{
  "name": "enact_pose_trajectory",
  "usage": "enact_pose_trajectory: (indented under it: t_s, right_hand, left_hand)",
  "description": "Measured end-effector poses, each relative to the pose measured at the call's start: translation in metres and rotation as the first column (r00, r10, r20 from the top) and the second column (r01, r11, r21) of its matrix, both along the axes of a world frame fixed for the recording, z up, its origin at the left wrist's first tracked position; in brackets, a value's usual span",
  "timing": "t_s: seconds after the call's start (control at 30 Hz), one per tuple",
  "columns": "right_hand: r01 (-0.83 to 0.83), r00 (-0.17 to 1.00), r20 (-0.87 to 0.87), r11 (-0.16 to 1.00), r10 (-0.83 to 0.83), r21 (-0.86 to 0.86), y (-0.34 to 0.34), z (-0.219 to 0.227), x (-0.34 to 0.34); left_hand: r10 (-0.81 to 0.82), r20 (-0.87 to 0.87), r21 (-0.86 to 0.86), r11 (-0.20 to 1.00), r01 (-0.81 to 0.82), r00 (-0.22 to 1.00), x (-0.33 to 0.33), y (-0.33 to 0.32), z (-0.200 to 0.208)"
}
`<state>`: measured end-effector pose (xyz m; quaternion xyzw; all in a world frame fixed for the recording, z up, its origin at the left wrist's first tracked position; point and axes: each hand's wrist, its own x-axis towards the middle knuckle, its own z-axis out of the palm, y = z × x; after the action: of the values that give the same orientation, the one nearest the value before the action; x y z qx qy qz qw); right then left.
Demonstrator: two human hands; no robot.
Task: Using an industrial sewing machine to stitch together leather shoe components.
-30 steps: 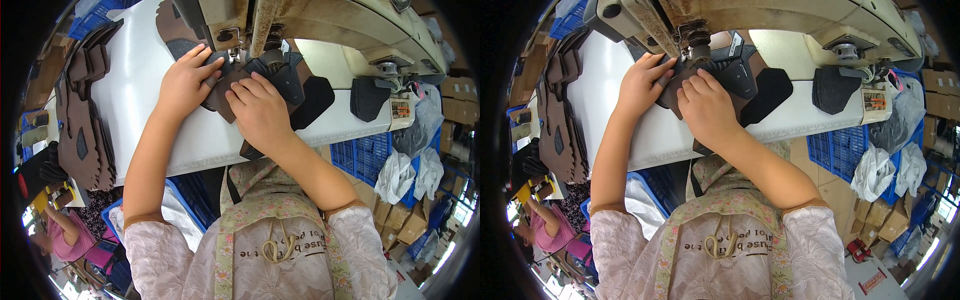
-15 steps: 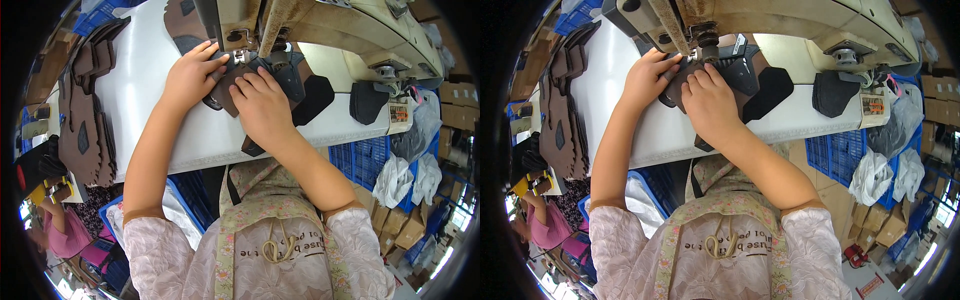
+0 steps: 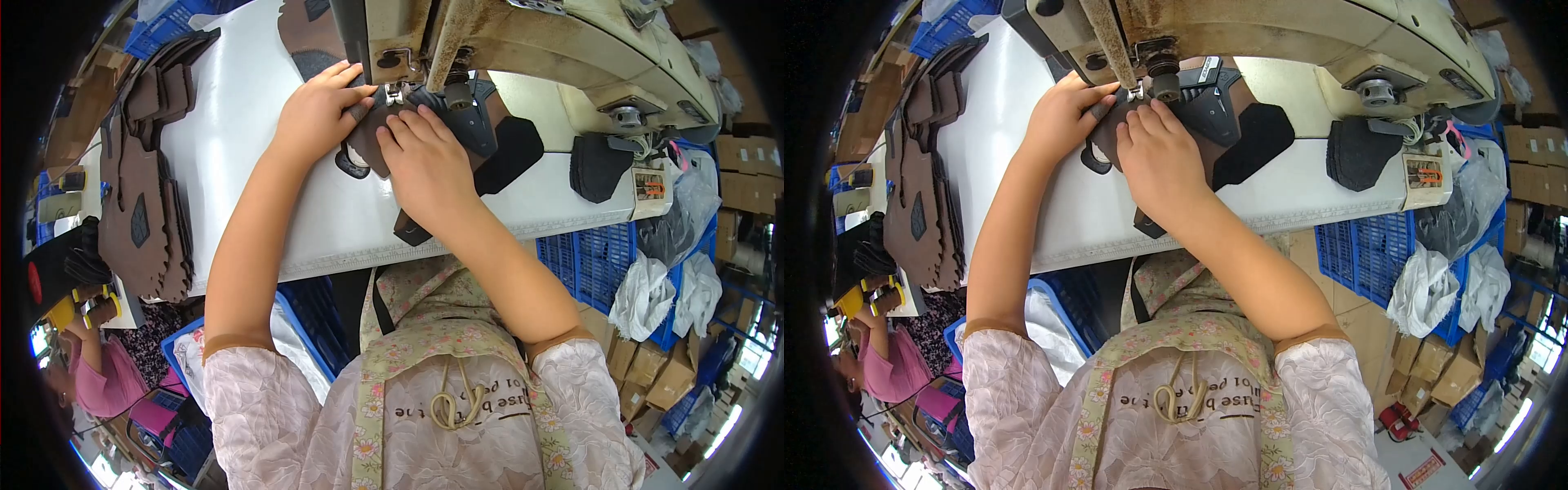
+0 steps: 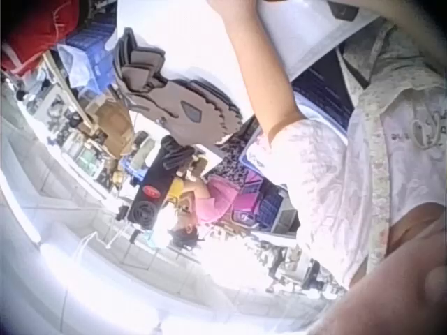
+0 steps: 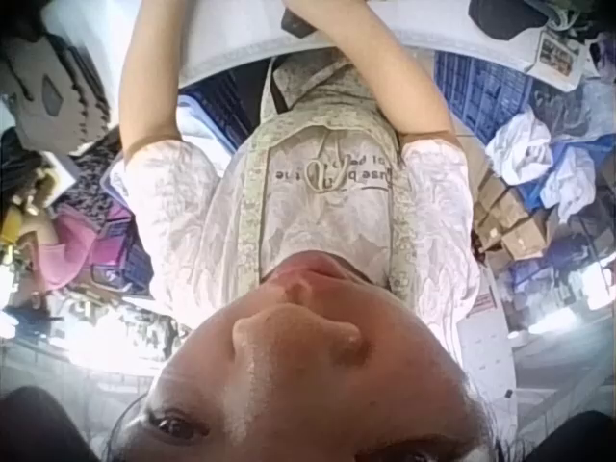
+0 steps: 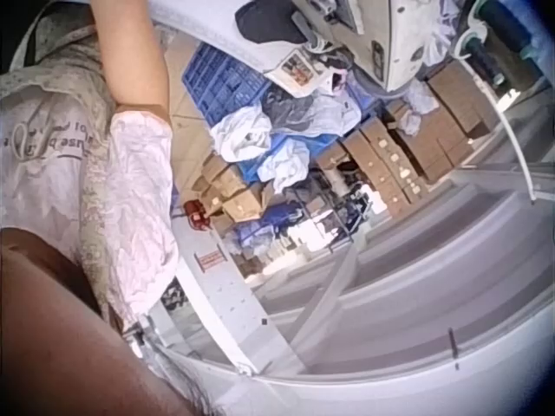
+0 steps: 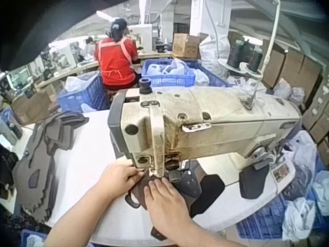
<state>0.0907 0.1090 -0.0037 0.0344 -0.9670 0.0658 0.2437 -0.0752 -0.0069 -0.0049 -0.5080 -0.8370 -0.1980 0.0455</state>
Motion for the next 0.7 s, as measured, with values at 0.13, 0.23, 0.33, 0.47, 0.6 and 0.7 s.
enact_pose_trajectory:
  t_s: [0.13,0.23,0.33,0.47,0.6,0.7]
  right_hand:
    - [-0.008,1.0,-0.017,1.0,0.007,-0.014,0.0,-0.001,-0.002]
    - [-0.006,0.999,-0.034,1.0,0.005,-0.017,0.001,-0.004,-0.003]
    - [0.001,1.0,-0.025,1.0,-0.001,-0.015,0.0,-0.003,-0.003]
    - [0.007,1.0,-0.023,1.0,-0.007,-0.003,0.0,-0.004,-0.002]
    - [0.012,1.0,-0.018,1.0,-0.012,0.002,-0.001,-0.003,-0.003]
    - [0.016,1.0,-0.025,1.0,-0.016,-0.018,-0.001,-0.004,-0.002]
  left_hand:
    - [0.008,0.034,-0.007,1.0,-0.008,0.999,-0.002,0.0,0.001]
    - [0.021,0.019,-0.034,0.999,-0.02,1.0,0.0,0.001,0.004]
    - [0.017,0.032,-0.038,0.999,-0.016,0.999,-0.001,0.001,0.005]
    - [0.022,0.026,-0.044,0.999,-0.02,0.999,0.001,0.001,0.006]
    - [-0.016,0.06,0.005,1.0,0.015,0.998,0.003,0.001,0.011]
    - [-0.036,0.075,0.008,0.999,0.035,0.997,0.003,0.001,0.014]
